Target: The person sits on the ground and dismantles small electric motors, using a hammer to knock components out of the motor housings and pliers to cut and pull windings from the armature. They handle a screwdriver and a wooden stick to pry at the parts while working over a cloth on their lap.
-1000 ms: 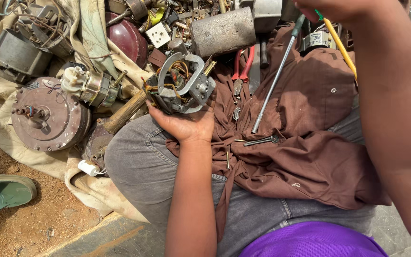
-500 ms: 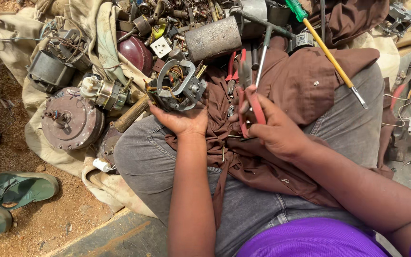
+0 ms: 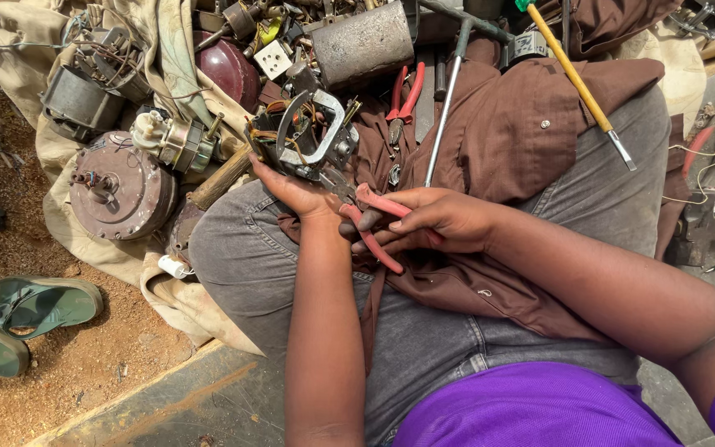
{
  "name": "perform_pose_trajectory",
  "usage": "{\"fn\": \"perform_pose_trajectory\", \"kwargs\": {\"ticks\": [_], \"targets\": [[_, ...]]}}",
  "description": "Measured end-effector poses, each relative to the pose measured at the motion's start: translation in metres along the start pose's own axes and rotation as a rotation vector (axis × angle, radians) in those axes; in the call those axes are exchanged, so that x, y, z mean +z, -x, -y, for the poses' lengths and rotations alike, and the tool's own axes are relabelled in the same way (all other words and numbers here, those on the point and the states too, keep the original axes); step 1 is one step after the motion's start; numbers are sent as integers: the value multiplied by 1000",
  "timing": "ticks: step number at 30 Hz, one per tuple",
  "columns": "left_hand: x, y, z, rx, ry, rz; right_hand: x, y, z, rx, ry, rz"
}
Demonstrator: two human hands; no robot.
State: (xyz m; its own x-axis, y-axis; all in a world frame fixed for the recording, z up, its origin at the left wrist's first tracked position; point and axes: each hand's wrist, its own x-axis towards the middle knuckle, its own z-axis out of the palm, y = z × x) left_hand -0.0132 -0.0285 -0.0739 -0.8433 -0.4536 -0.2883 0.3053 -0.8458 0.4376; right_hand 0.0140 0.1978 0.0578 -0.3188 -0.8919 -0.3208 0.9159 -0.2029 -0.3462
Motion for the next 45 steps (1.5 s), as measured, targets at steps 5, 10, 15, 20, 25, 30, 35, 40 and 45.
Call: {"fn": "perform_pose_trajectory", "kwargs": {"ticks": [5, 10, 15, 20, 25, 30, 35, 40, 45], "targets": [[-1, 0, 0, -39, 3, 24, 0, -4, 8, -13, -32, 47], [1, 0, 1, -46, -6, -5, -4, -4, 8, -26, -33, 83], [0, 0, 0, -79, 26, 31, -8, -5, 7, -31, -40, 111], [2, 0, 1, -73, 21, -1, -12, -8, 5, -38, -45, 89], [11, 5, 2, -101, 31, 10, -16, -9, -3, -24, -12, 11], [24, 12, 2, -94, -3, 33, -23, -13, -7, -2, 66, -76], [37, 20, 1, -157, -11, -19, -24, -13, -9, -40, 93, -99], [41, 22, 1, -189, -17, -19, -21, -14, -13, -35, 285, -201], [40, 21, 0, -212, 35, 52, -18, -14, -14, -55, 399, -254]]}}
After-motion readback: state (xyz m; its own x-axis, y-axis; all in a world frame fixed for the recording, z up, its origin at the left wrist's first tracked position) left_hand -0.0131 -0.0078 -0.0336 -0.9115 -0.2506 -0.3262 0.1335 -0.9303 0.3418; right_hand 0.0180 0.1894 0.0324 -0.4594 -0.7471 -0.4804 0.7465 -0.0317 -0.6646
